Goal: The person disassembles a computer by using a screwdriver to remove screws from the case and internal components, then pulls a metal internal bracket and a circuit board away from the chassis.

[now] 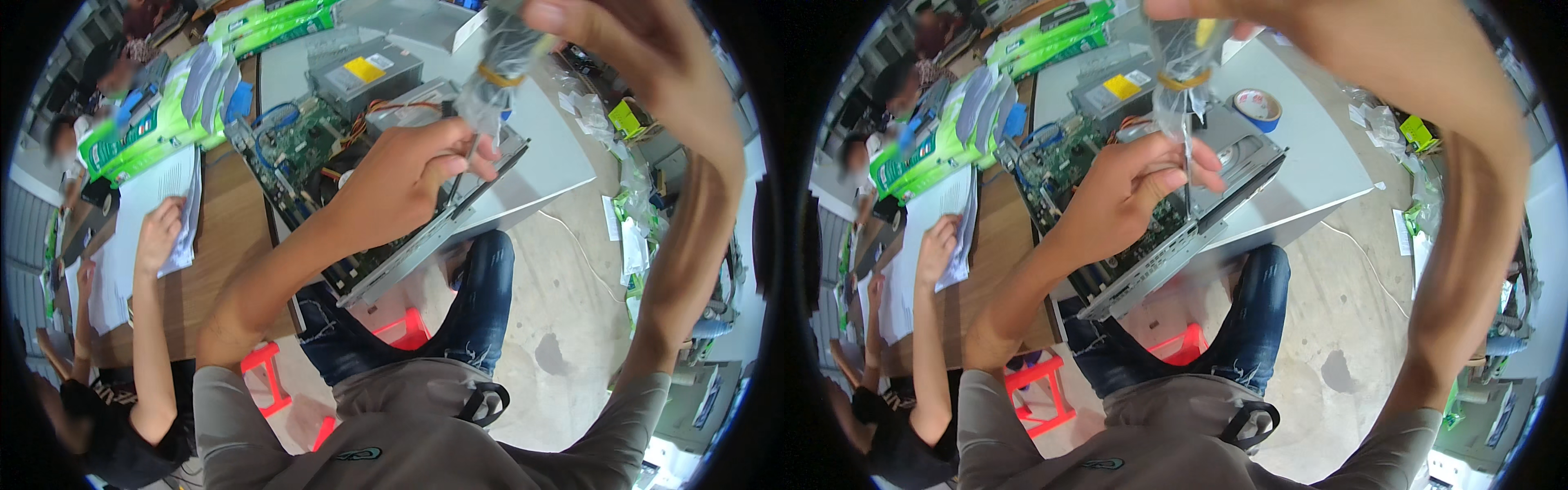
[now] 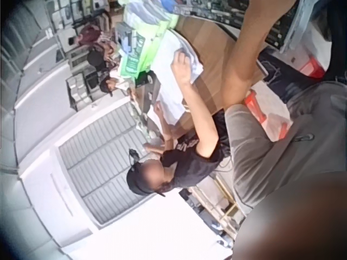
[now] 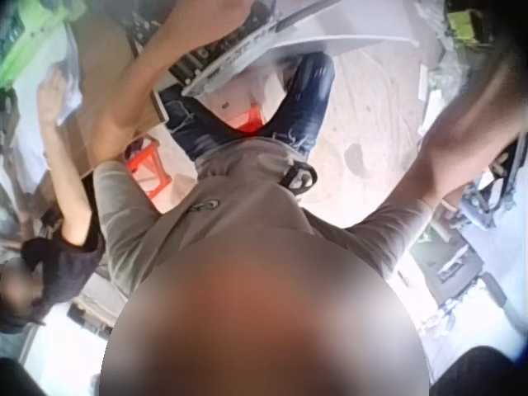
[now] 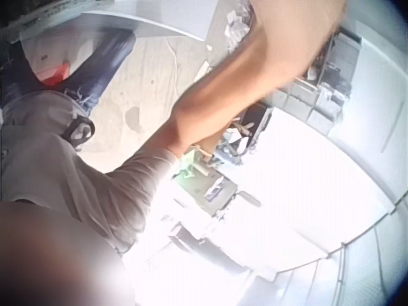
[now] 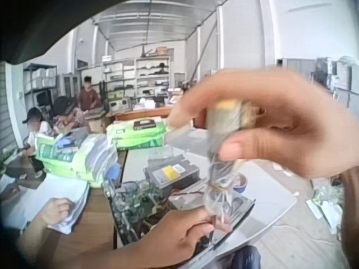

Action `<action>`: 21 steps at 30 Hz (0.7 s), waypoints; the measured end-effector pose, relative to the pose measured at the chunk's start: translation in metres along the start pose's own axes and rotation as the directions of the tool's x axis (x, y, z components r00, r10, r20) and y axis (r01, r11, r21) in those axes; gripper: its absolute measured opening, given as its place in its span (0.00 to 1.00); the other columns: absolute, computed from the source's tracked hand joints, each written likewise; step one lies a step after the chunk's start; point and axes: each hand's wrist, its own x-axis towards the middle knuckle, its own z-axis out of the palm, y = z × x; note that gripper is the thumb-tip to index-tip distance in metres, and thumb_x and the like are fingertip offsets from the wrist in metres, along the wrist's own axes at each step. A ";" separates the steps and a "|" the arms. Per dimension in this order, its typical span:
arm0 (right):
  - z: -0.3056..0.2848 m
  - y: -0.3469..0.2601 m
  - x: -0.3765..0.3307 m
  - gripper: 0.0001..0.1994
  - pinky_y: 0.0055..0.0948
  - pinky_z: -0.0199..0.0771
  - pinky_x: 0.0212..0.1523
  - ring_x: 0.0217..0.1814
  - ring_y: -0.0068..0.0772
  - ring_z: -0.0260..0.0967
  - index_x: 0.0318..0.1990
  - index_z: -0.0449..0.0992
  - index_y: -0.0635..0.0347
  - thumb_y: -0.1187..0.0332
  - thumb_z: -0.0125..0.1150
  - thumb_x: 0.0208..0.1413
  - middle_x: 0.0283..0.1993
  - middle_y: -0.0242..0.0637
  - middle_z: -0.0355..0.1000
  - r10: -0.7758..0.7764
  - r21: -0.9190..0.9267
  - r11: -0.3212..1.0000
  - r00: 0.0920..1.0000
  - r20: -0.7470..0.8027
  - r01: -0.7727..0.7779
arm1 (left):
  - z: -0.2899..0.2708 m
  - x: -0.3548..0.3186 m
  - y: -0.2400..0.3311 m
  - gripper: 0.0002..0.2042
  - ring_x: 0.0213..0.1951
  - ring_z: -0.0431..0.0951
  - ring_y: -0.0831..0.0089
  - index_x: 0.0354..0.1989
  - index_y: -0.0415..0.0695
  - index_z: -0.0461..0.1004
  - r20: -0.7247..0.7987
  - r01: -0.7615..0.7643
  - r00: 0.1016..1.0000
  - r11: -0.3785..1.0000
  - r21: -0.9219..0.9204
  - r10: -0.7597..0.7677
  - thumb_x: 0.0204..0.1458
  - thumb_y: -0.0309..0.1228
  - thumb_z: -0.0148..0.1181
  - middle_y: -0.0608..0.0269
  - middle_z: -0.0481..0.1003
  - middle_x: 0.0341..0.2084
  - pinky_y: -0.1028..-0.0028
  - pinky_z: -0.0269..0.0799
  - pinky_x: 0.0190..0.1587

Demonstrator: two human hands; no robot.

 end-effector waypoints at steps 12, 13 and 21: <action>-0.002 -0.006 -0.009 0.22 0.37 0.79 0.50 0.54 0.41 0.76 0.50 0.76 0.63 0.57 0.70 0.52 0.47 0.44 0.77 -0.002 -0.023 1.000 0.999 -0.034 0.001 | -0.015 -0.018 -0.013 0.06 0.37 0.81 0.69 0.39 0.40 0.82 0.028 -0.079 0.996 0.995 -0.059 0.081 0.54 0.26 0.65 0.54 0.78 0.43 0.70 0.78 0.40; 0.000 -0.005 -0.008 0.22 0.37 0.79 0.50 0.54 0.41 0.76 0.50 0.76 0.63 0.57 0.70 0.52 0.47 0.44 0.77 -0.012 -0.016 1.000 0.999 -0.039 0.011 | -0.018 -0.020 -0.018 0.07 0.38 0.81 0.69 0.40 0.41 0.82 0.097 -0.131 0.986 0.990 -0.056 0.136 0.54 0.27 0.65 0.54 0.79 0.44 0.69 0.78 0.42; 0.021 -0.007 0.016 0.22 0.37 0.79 0.50 0.54 0.41 0.76 0.50 0.76 0.63 0.58 0.70 0.53 0.46 0.44 0.77 -0.162 0.084 0.981 0.980 -0.118 0.172 | -0.007 -0.089 -0.060 0.10 0.48 0.80 0.59 0.44 0.35 0.79 -0.266 -0.084 0.954 0.975 0.204 0.138 0.55 0.13 0.58 0.52 0.80 0.43 0.63 0.73 0.52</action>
